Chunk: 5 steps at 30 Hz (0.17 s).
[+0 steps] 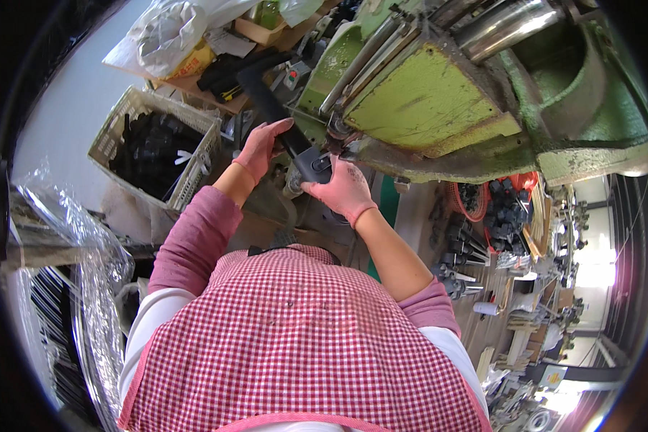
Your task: The person repeatedly picks up long metal rods and small black plastic components, inserts the components onto the rods, and places the assembled units on a table. The person also uses a grinding machine to smooth the ends of the rods before assembly.
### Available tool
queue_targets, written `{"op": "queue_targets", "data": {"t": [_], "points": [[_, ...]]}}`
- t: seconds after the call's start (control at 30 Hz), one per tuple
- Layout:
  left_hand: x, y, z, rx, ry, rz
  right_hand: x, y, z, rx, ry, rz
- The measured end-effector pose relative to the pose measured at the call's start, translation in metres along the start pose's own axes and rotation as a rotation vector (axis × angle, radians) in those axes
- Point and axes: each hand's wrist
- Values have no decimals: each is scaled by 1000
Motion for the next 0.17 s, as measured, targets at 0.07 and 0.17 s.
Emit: {"op": "queue_targets", "data": {"t": [0.07,0.17], "points": [[5,-1,-6,78,1,20,-4,-1,-5,121,-34,-12],[11,4,-5,190,-5,2,-7,6,-18,122,23,-2]]}}
Point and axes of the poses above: each hand's wrist, its own x-axis towards the middle knuckle, its own y-axis out of the palm, z = x × y, and after that the axes turned 15 degrees about -z, right-handed
